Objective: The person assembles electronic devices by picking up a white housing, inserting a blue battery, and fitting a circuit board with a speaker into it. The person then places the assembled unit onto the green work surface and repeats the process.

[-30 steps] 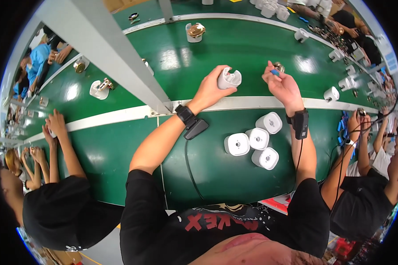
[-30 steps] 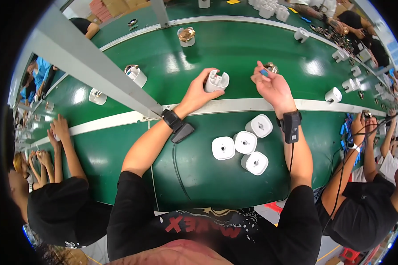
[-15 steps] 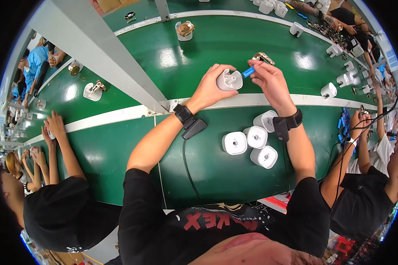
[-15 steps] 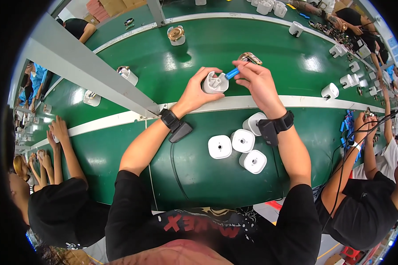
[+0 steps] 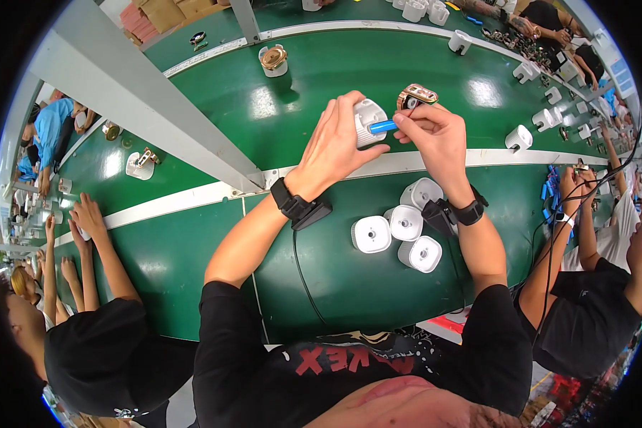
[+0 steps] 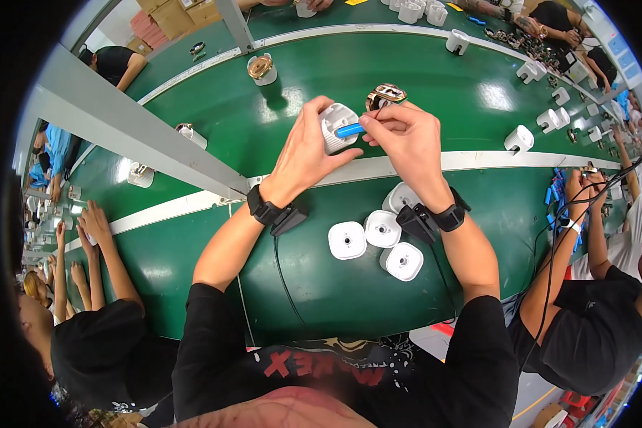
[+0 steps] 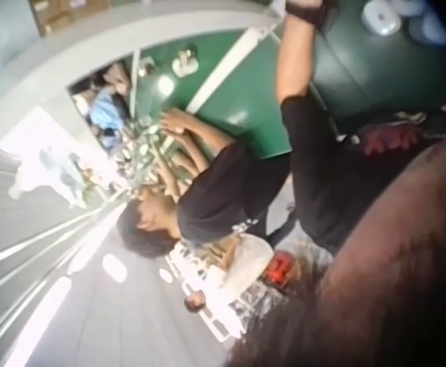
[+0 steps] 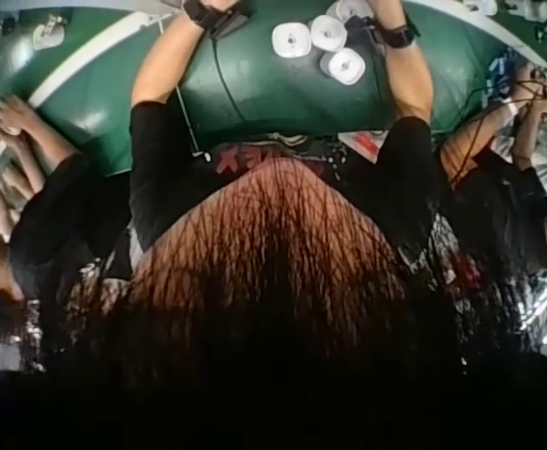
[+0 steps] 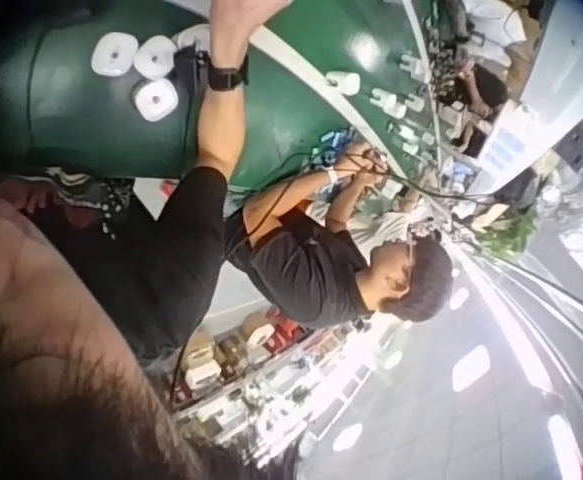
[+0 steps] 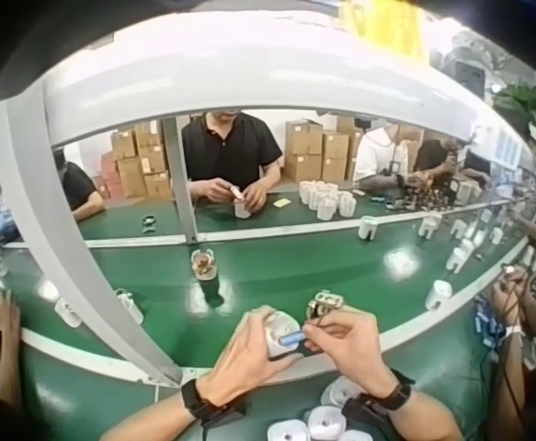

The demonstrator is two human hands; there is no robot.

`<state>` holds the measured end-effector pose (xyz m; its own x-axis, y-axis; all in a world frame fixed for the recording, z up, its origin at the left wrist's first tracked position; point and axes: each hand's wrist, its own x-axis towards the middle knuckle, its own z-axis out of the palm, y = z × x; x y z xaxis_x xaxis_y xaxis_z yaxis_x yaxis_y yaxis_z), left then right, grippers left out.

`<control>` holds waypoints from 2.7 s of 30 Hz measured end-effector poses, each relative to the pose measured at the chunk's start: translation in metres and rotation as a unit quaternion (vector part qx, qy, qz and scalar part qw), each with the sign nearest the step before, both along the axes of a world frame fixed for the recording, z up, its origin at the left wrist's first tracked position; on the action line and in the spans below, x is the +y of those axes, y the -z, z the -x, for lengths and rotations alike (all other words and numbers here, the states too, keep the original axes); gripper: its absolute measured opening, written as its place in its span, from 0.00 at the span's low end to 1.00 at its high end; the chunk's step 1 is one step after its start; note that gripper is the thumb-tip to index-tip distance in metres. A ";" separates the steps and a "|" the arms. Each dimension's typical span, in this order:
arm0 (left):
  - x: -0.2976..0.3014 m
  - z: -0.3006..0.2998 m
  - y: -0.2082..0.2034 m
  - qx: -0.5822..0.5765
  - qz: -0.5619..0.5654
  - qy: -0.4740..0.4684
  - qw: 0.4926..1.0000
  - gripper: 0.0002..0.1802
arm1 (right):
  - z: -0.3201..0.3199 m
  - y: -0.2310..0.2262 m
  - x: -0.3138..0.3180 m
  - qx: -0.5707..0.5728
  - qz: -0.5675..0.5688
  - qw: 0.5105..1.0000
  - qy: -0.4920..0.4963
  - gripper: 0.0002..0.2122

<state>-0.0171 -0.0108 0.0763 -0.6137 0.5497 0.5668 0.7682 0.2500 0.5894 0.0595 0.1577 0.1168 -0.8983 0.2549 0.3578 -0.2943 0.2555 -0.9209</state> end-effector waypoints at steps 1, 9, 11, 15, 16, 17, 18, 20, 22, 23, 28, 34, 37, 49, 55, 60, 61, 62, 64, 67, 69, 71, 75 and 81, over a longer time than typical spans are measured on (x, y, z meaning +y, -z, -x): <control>0.000 0.000 0.001 0.041 -0.024 -0.001 0.999 0.44 | 0.000 0.000 0.000 0.006 -0.005 1.000 0.007 0.07; -0.001 0.003 -0.003 0.175 -0.024 -0.029 0.984 0.41 | -0.003 0.004 0.003 0.052 -0.147 0.986 0.056 0.05; -0.001 0.001 -0.003 0.171 -0.030 -0.032 0.984 0.40 | -0.005 0.005 0.002 0.066 -0.210 0.973 0.068 0.05; -0.003 0.000 -0.004 0.164 -0.050 -0.043 0.984 0.38 | -0.008 0.007 -0.005 0.073 -0.230 0.969 0.063 0.05; -0.004 0.000 -0.005 0.164 -0.057 -0.046 0.984 0.38 | -0.009 0.007 -0.007 0.072 -0.229 0.969 0.062 0.05; -0.005 0.000 -0.006 0.163 -0.065 -0.049 0.983 0.38 | -0.008 0.007 -0.009 0.092 -0.236 0.966 0.053 0.05; -0.005 0.001 -0.007 0.163 -0.065 -0.049 0.983 0.38 | -0.008 0.006 -0.011 0.112 -0.243 0.962 0.043 0.05; -0.007 0.003 -0.009 0.157 -0.096 -0.044 0.982 0.37 | -0.010 0.007 -0.012 0.132 -0.251 0.958 0.034 0.06; -0.007 0.002 -0.010 0.154 -0.113 -0.042 0.981 0.37 | -0.011 0.010 -0.010 0.062 -0.106 0.992 0.015 0.06; -0.007 0.001 -0.011 0.162 -0.122 -0.044 0.978 0.37 | -0.012 0.010 -0.010 0.025 -0.033 0.999 0.005 0.07; -0.007 -0.003 -0.010 0.191 -0.149 -0.069 0.968 0.37 | -0.016 0.010 -0.008 0.083 -0.157 0.984 0.020 0.08; -0.007 -0.004 -0.006 0.153 -0.186 -0.107 0.965 0.35 | -0.023 0.008 -0.019 0.161 -0.239 0.957 0.030 0.15; -0.006 -0.003 -0.009 0.162 -0.208 -0.111 0.958 0.36 | -0.025 0.001 -0.018 0.116 -0.265 0.957 -0.003 0.20; 0.002 -0.034 -0.030 0.049 -0.153 0.036 0.986 0.46 | -0.028 -0.006 -0.019 0.065 -0.170 0.983 -0.005 0.38; -0.001 -0.036 -0.029 0.086 -0.110 0.041 0.989 0.50 | -0.029 -0.004 -0.011 0.043 -0.052 0.997 -0.048 0.36; 0.002 -0.040 -0.032 0.127 -0.123 0.011 0.984 0.48 | -0.032 -0.009 -0.015 0.043 0.026 0.996 -0.074 0.32; 0.003 -0.041 -0.032 0.135 -0.133 0.004 0.982 0.47 | -0.034 -0.010 -0.018 0.042 0.057 0.994 -0.080 0.31; 0.004 -0.042 -0.032 0.136 -0.132 0.004 0.982 0.47 | -0.036 -0.011 -0.021 0.040 0.088 0.992 -0.087 0.29; 0.005 -0.045 -0.032 0.127 -0.135 0.009 0.983 0.47 | -0.038 -0.012 -0.022 0.041 0.118 0.988 -0.092 0.28; 0.005 -0.050 -0.031 0.112 -0.136 0.018 0.984 0.47 | -0.037 -0.010 -0.020 0.068 0.098 0.989 -0.082 0.25; 0.004 -0.053 -0.031 0.088 -0.135 0.027 0.987 0.49 | -0.036 -0.008 -0.017 0.074 0.097 0.989 -0.088 0.24; 0.005 -0.052 -0.031 0.097 -0.134 0.025 0.986 0.50 | -0.035 -0.006 -0.013 0.082 0.095 0.987 -0.101 0.24; 0.010 -0.054 -0.033 0.090 -0.149 0.013 0.985 0.48 | -0.034 -0.007 -0.010 0.091 0.017 0.992 -0.089 0.21; 0.004 -0.023 -0.023 0.051 -0.082 -0.052 0.994 0.35 | -0.047 -0.046 0.022 -0.092 -0.166 0.974 -0.126 0.17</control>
